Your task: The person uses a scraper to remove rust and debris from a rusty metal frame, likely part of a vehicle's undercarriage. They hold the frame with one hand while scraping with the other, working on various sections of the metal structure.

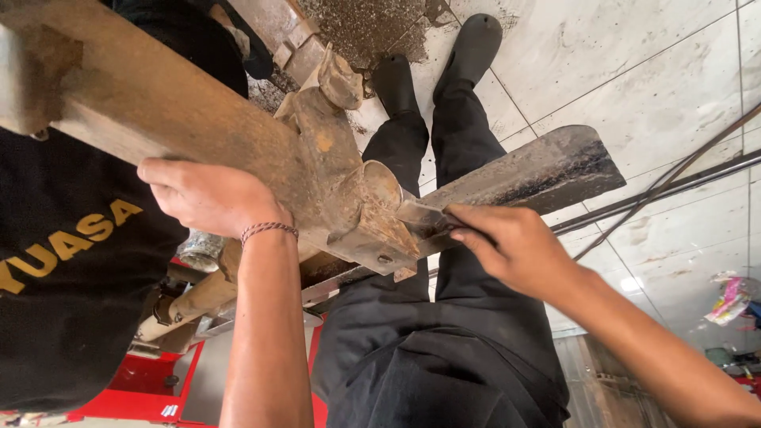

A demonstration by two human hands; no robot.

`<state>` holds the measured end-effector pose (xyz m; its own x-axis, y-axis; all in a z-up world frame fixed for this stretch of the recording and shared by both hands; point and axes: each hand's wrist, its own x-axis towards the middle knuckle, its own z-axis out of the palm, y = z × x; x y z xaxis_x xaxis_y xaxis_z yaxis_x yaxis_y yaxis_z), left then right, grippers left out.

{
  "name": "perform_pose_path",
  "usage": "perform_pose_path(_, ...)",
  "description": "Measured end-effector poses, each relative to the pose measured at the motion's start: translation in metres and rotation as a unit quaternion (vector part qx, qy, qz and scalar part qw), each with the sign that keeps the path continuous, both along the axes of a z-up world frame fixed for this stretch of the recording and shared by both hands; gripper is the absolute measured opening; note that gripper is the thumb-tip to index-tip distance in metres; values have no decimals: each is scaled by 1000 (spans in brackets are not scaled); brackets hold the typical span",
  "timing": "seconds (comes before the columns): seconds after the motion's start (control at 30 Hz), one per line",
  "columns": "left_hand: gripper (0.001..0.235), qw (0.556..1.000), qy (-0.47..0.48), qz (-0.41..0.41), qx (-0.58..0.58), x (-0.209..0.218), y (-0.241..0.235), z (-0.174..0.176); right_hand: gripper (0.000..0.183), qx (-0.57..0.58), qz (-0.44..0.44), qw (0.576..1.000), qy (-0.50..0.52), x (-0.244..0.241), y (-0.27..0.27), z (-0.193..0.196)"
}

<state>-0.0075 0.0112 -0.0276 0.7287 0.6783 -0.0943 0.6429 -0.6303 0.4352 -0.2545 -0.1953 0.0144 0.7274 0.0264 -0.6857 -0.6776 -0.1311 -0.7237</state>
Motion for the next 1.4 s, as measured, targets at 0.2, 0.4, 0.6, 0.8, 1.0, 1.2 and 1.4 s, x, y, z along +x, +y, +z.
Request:
perform_pose_path(0.2,64,998,-8,-56,35,-9,30,-19,35,-48,-45,998,-17,-7,12,6)
perform_pose_path(0.4,66,993,37,-83,80,-6,30,-18,34,88,-52,987,121,8,-4,0)
perform_pose_path(0.6,69,1000,0,-24,1,-3,15,-9,35,-1,-81,997,7,-6,15,4)
perform_pose_path(0.8,73,999,26,-7,26,-1,12,-7,35,55,-77,990,107,7,8,6)
perform_pose_path(1.0,67,999,3,-33,23,-5,22,-12,34,-30,-72,997,14,15,16,21)
perform_pose_path(1.2,61,997,15,-32,68,-5,7,-7,33,-87,-82,992,32,27,23,41)
perform_pose_path(1.4,56,997,4,-29,77,-1,-8,2,32,-99,-103,989,36,76,27,42)
